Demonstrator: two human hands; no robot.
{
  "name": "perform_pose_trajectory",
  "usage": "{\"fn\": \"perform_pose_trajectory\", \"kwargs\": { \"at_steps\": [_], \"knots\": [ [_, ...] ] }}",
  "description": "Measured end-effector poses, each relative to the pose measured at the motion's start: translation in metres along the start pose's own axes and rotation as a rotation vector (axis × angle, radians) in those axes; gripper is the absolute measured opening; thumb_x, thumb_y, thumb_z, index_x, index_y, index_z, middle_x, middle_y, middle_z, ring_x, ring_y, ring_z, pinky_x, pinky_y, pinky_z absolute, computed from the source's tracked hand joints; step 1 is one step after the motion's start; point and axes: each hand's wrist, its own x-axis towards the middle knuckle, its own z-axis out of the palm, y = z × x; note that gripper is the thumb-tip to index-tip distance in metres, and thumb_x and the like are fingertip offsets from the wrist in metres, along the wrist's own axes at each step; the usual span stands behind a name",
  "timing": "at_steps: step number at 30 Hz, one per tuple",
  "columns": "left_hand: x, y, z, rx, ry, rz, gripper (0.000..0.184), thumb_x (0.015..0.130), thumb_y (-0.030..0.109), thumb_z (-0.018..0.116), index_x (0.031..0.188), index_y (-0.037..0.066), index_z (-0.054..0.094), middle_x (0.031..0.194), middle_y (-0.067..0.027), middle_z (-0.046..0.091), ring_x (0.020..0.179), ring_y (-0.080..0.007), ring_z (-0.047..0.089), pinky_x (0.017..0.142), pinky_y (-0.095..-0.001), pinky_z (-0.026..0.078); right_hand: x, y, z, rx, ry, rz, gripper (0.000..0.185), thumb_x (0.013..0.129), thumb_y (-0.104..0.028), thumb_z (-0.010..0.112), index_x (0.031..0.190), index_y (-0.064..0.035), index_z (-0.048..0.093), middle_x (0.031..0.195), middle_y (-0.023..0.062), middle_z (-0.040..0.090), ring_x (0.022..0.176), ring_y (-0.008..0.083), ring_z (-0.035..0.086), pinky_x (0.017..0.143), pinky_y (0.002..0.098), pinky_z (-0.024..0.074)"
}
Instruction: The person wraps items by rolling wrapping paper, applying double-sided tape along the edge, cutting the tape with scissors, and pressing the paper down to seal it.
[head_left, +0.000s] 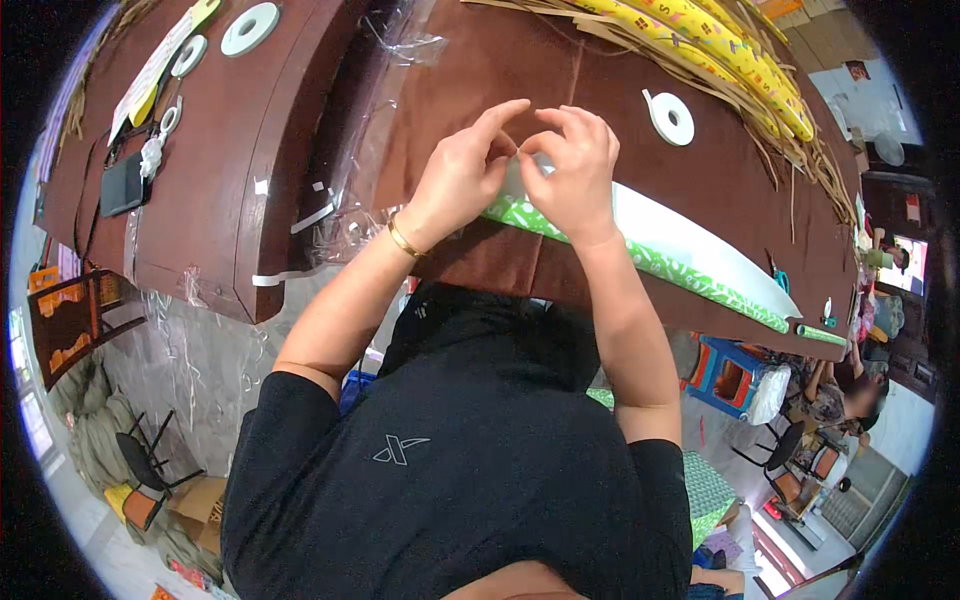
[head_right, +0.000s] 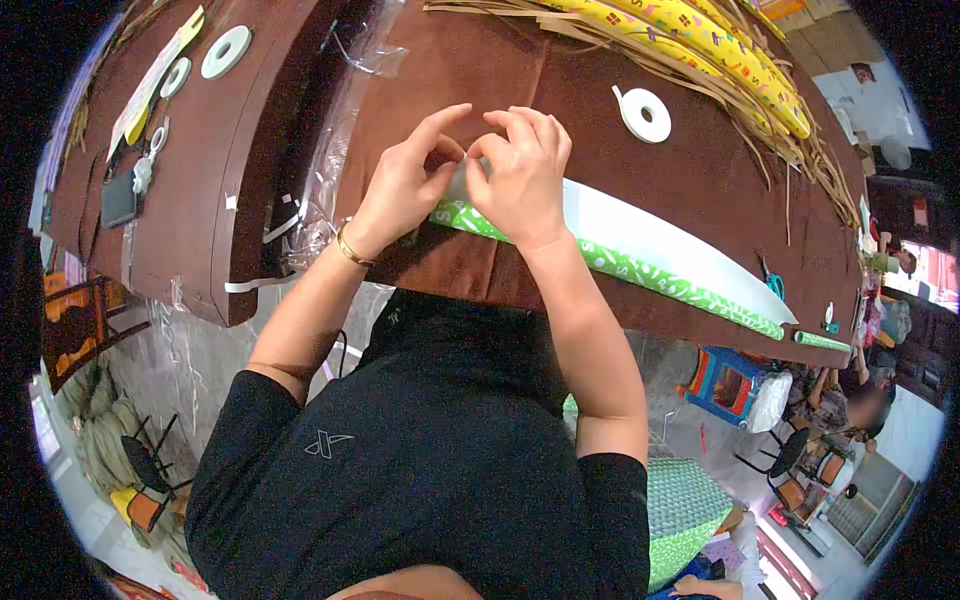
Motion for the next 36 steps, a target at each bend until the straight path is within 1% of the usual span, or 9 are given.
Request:
{"fn": "perform_pose_trajectory", "kwargs": {
  "at_steps": [4,6,10,11,12,20,23,28,36],
  "knots": [
    [-0.001,0.000,0.000,-0.009,0.007,-0.002,0.061,0.080,-0.006,0.059,0.138,0.010,0.050,0.085,-0.0136,0.068,0.080,-0.0292,0.069,0.074,-0.0389,0.054,0.001,-0.002,-0.001,-0.095,-0.002,-0.042,0.004,0.073,-0.014,0.072,0.076,-0.0137,0.069,0.112,0.0032,0.065,0.117,0.0275,0.055,0.104,0.0481,0.0345],
    [-0.001,-0.001,0.000,-0.007,-0.001,-0.024,0.063,0.083,-0.008,0.060,0.141,0.012,0.048,0.089,-0.0111,0.069,0.079,-0.0200,0.069,0.075,-0.0322,0.055,0.004,-0.007,-0.005,-0.114,-0.013,-0.062,0.004,0.073,-0.014,0.071,0.076,-0.0136,0.069,0.112,0.0033,0.065,0.117,0.0276,0.055,0.104,0.0487,0.0344],
    [0.000,0.000,-0.001,0.029,0.006,-0.010,0.063,0.083,-0.007,0.060,0.141,0.012,0.048,0.089,-0.0109,0.070,0.079,-0.0201,0.069,0.075,-0.0323,0.054,0.004,-0.002,-0.002,-0.074,0.002,-0.056,0.004,0.073,-0.014,0.071,0.076,-0.0128,0.069,0.112,0.0034,0.066,0.117,0.0272,0.055,0.103,0.0486,0.0352],
    [0.000,0.001,-0.001,0.007,0.005,-0.025,0.062,0.081,-0.007,0.059,0.140,0.011,0.049,0.087,-0.0126,0.069,0.080,-0.0247,0.069,0.075,-0.0354,0.055,0.003,0.000,0.000,-0.074,0.004,-0.057,0.004,0.073,-0.014,0.071,0.076,-0.0128,0.069,0.112,0.0034,0.066,0.117,0.0272,0.055,0.103,0.0486,0.0352],
    [0.000,0.002,-0.001,-0.015,0.005,-0.039,0.061,0.080,-0.006,0.059,0.138,0.010,0.050,0.086,-0.0142,0.068,0.081,-0.0294,0.069,0.076,-0.0386,0.055,0.002,0.002,0.001,-0.032,0.010,-0.026,0.004,0.073,-0.015,0.072,0.076,-0.0126,0.069,0.112,0.0034,0.066,0.116,0.0272,0.055,0.102,0.0474,0.0363],
    [0.001,0.002,-0.003,-0.012,-0.005,-0.092,0.059,0.081,-0.005,0.059,0.137,0.009,0.050,0.087,-0.0138,0.069,0.080,-0.0271,0.069,0.075,-0.0367,0.054,-0.008,0.017,-0.001,0.110,0.054,0.187,0.003,0.075,-0.012,0.070,0.078,-0.0108,0.070,0.109,0.0053,0.070,0.109,0.0276,0.058,0.095,0.0420,0.0436],
    [0.000,-0.002,-0.005,0.016,-0.003,-0.146,0.058,0.082,-0.004,0.058,0.137,0.008,0.050,0.087,-0.0134,0.069,0.080,-0.0255,0.069,0.076,-0.0358,0.054,-0.019,0.040,-0.019,0.092,0.101,0.389,0.004,0.080,-0.011,0.070,0.079,-0.0074,0.069,0.109,0.0087,0.071,0.105,0.0279,0.063,0.092,0.0398,0.0485],
    [0.001,-0.002,-0.007,0.059,-0.017,-0.200,0.054,0.085,0.001,0.058,0.138,0.007,0.049,0.090,-0.0130,0.070,0.080,-0.0233,0.069,0.078,-0.0347,0.054,-0.059,0.098,-0.062,-0.002,0.194,0.590,0.012,0.083,-0.011,0.070,0.081,0.0002,0.068,0.108,0.0119,0.071,0.091,0.0189,0.066,0.082,0.0322,0.0510],
    [0.010,-0.001,0.000,-0.005,-0.051,-0.288,0.056,0.085,0.012,0.065,0.139,0.005,0.049,0.094,-0.0145,0.072,0.082,-0.0226,0.070,0.079,-0.0344,0.055,-0.091,0.123,-0.085,-0.161,0.159,0.686,0.013,0.083,-0.014,0.067,0.082,-0.0010,0.070,0.110,0.0144,0.071,0.095,0.0280,0.067,0.087,0.0366,0.0512]
  ]
}}
